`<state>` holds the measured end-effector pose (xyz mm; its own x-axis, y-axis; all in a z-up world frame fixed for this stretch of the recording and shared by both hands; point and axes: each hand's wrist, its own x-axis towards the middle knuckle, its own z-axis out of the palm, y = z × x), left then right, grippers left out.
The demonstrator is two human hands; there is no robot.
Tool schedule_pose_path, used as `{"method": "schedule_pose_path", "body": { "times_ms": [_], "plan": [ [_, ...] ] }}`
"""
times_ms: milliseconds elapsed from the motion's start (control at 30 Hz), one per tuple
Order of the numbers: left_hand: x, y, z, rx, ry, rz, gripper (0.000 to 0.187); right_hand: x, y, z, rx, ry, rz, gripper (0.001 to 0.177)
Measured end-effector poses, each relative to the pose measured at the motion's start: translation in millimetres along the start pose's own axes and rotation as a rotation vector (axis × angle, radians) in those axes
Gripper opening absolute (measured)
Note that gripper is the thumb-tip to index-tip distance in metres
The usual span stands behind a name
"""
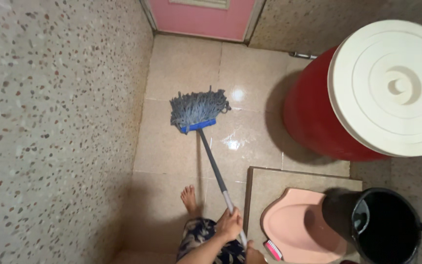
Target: The person mops a tiled floor using a blue mop, moving it back and forth to clean the surface. The task is performed in a small room containing a red bucket, a black bucket, and a pink basin.
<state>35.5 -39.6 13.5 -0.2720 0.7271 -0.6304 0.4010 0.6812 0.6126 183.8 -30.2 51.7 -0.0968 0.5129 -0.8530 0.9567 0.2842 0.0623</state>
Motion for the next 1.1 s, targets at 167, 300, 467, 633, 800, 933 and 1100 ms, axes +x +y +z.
{"method": "schedule_pose_path", "body": {
  "times_ms": [167, 300, 467, 633, 800, 933, 1100],
  "plan": [
    [-1.2, -5.8, -15.6, 0.025, -0.165, -0.162, 0.052, 4.6, -17.4, -12.4, 0.099, -0.023, -0.051, 0.055],
    [19.1, -17.9, -12.4, -0.115, -0.077, -0.170, 0.038, 7.9, -28.7, -15.6, 0.146, -0.046, -0.118, 0.053],
    [97.7, -33.6, -30.8, -0.920, 0.206, -0.625, 0.049, 48.8, -67.3, -32.6, 0.291, 0.144, -0.488, 0.057],
    [216.9, -78.2, -118.0, -0.268, 0.288, -0.414, 0.028, 121.1, -182.9, -111.8, 0.240, 0.176, -0.551, 0.045],
    [305.9, -117.6, -231.5, -0.193, 0.295, -0.366, 0.041, 165.2, -316.9, -206.7, 0.335, 0.060, -0.447, 0.035],
    [333.6, -123.6, -311.3, -0.076, 0.098, -0.264, 0.064, 197.7, -383.2, -237.7, 0.391, 0.186, -0.528, 0.030],
    [319.6, -116.4, -328.4, 0.117, -0.099, -0.197, 0.100, 219.7, -388.4, -207.5, 0.322, 0.216, -0.424, 0.048]
  ]
}}
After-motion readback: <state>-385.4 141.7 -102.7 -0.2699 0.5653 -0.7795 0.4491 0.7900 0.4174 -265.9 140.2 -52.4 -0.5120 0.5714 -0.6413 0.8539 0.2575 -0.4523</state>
